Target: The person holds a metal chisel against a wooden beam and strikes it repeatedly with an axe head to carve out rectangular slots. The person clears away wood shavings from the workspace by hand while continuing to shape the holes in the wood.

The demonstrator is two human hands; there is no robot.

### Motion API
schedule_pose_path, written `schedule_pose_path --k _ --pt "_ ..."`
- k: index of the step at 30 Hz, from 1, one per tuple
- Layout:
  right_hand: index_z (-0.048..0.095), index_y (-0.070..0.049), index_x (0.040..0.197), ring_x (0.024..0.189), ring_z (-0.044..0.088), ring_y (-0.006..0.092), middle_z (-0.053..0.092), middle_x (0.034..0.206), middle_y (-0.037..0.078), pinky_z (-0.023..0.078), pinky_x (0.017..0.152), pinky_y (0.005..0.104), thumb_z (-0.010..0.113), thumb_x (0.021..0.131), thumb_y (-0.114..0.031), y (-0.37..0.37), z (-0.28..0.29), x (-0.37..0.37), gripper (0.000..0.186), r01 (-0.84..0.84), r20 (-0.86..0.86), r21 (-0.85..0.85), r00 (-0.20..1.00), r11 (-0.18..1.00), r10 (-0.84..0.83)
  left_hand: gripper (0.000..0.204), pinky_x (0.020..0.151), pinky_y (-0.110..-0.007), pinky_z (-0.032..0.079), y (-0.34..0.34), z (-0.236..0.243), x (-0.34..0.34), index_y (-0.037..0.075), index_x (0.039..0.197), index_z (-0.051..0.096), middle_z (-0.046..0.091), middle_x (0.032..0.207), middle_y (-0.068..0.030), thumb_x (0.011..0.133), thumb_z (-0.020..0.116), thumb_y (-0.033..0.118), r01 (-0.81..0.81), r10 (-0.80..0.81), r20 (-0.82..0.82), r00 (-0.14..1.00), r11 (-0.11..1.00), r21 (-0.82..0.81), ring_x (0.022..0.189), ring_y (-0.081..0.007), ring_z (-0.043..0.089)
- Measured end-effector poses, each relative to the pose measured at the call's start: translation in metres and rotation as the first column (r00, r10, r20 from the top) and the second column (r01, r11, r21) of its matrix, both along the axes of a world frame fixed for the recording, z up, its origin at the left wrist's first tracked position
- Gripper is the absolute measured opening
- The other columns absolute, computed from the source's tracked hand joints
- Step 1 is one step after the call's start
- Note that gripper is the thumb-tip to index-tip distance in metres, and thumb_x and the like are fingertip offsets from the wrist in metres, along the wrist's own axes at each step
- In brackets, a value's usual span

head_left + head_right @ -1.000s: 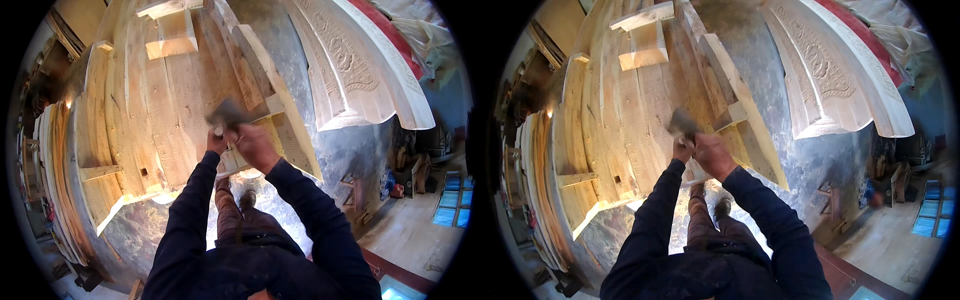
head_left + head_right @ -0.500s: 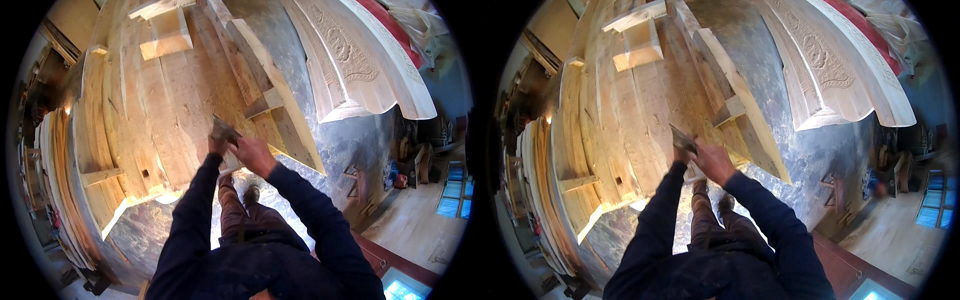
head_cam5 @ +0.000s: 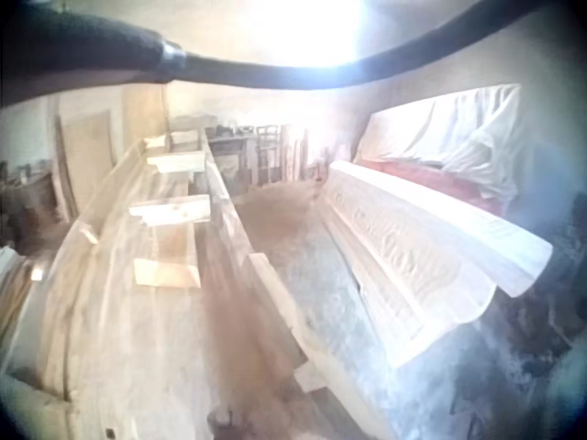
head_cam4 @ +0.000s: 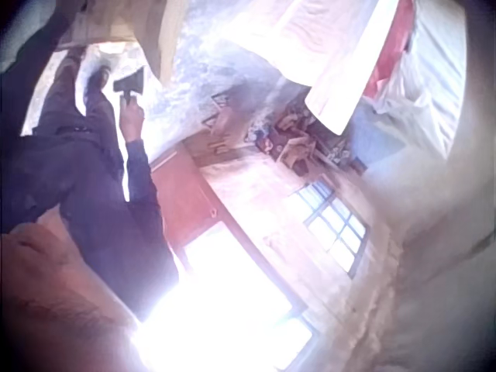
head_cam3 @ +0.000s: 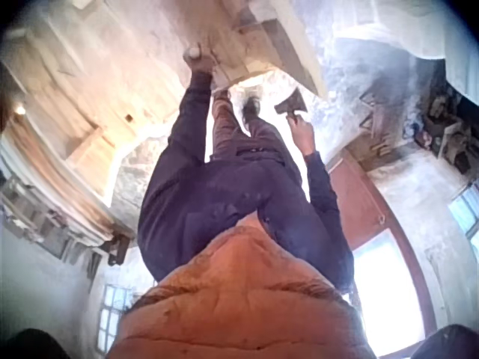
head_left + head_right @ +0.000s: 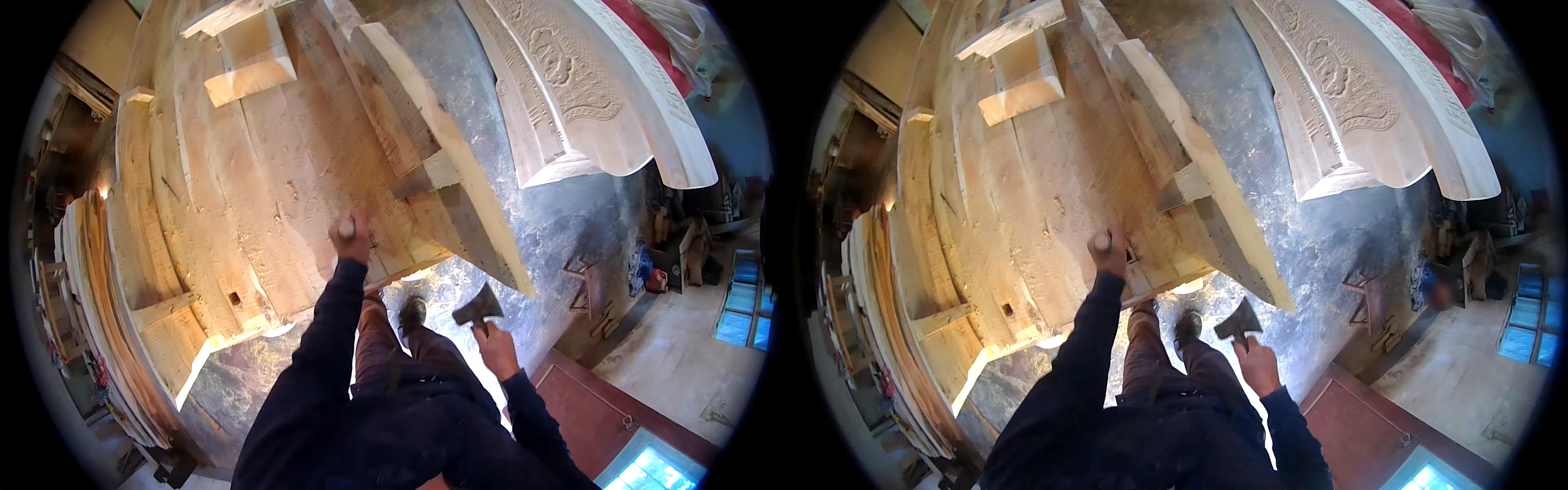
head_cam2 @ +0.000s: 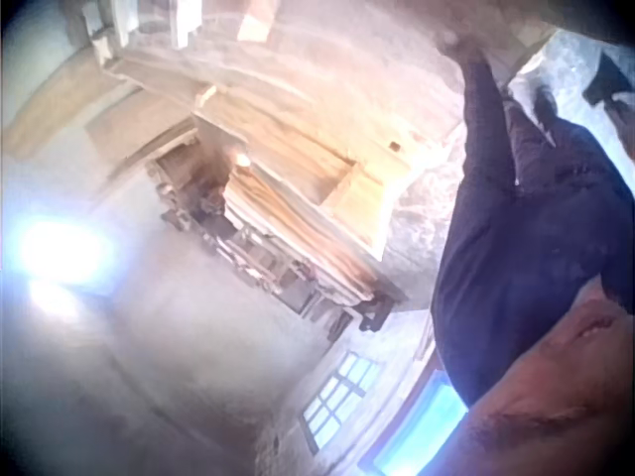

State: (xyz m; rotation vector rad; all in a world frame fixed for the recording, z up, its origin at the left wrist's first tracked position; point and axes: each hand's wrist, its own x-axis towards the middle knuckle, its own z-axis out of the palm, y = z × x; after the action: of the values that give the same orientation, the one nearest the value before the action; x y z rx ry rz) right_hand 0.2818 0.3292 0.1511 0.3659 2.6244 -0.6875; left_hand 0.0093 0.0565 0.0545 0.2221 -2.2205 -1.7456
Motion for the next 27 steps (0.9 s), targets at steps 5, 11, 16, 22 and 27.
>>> schedule_pose_path --k 5,11,16,22,27 --pt "0.063 0.000 0.090 0.073 0.065 0.0482 0.066 0.077 0.028 0.049 0.065 0.0576 0.059 0.098 -0.035 -0.019 -0.008 0.035 0.036 0.050 0.077 -0.099 0.996 0.994 -0.043 0.034 0.056 -0.033 0.044 -0.007 -0.010 -0.067 0.005 0.063 0.058 0.060 0.061 -0.0011 0.089 0.075 0.017 -0.250 0.214 0.264 0.940 0.962 0.110 0.057 -0.0116 0.051" --pt "0.064 0.003 0.091 0.077 0.064 0.0480 0.066 0.080 0.028 0.049 0.068 0.0542 0.056 0.097 -0.035 -0.030 -0.011 0.032 0.040 0.070 0.135 -0.163 0.990 0.984 -0.048 0.033 0.048 -0.034 0.039 -0.014 -0.011 -0.065 0.013 0.065 0.058 0.054 0.055 0.0025 0.091 0.074 0.024 -0.125 0.129 0.067 0.989 0.991 -0.053 0.047 -0.0157 0.049" --pt "0.063 0.005 0.090 0.075 0.065 0.0477 0.064 0.077 0.030 0.050 0.065 0.0516 0.057 0.097 -0.033 -0.028 -0.007 0.038 0.040 0.224 0.127 -0.132 0.970 0.966 -0.208 0.050 0.038 -0.028 0.021 -0.055 0.091 -0.035 0.022 0.061 0.038 0.032 0.049 0.0080 0.090 0.077 0.031 -0.073 -0.764 0.464 0.448 0.486 0.871 0.037 -0.0068 0.028" --pt "0.067 -0.010 0.100 0.068 0.066 0.0416 0.066 0.091 0.019 0.052 0.059 0.0508 0.059 0.097 -0.026 -0.002 -0.031 0.048 0.019 0.037 0.127 -0.117 0.992 0.992 -0.022 0.044 0.037 -0.027 0.019 -0.053 0.086 -0.022 0.022 0.063 0.040 0.029 0.049 0.0076 0.096 0.068 0.024 -0.246 -0.072 0.395 0.916 0.677 0.693 0.036 -0.0076 0.025" --pt "0.066 -0.012 0.102 0.064 0.065 0.0381 0.063 0.086 0.018 0.052 0.055 0.0475 0.060 0.093 -0.019 0.001 -0.038 0.048 0.013 -0.112 0.074 -0.080 0.990 0.990 0.118 0.045 0.036 -0.027 0.018 -0.041 0.077 -0.035 0.020 0.063 0.039 0.033 0.049 0.0067 0.094 0.071 0.015 -0.262 0.123 0.246 0.961 0.686 0.679 0.035 -0.0063 0.025"
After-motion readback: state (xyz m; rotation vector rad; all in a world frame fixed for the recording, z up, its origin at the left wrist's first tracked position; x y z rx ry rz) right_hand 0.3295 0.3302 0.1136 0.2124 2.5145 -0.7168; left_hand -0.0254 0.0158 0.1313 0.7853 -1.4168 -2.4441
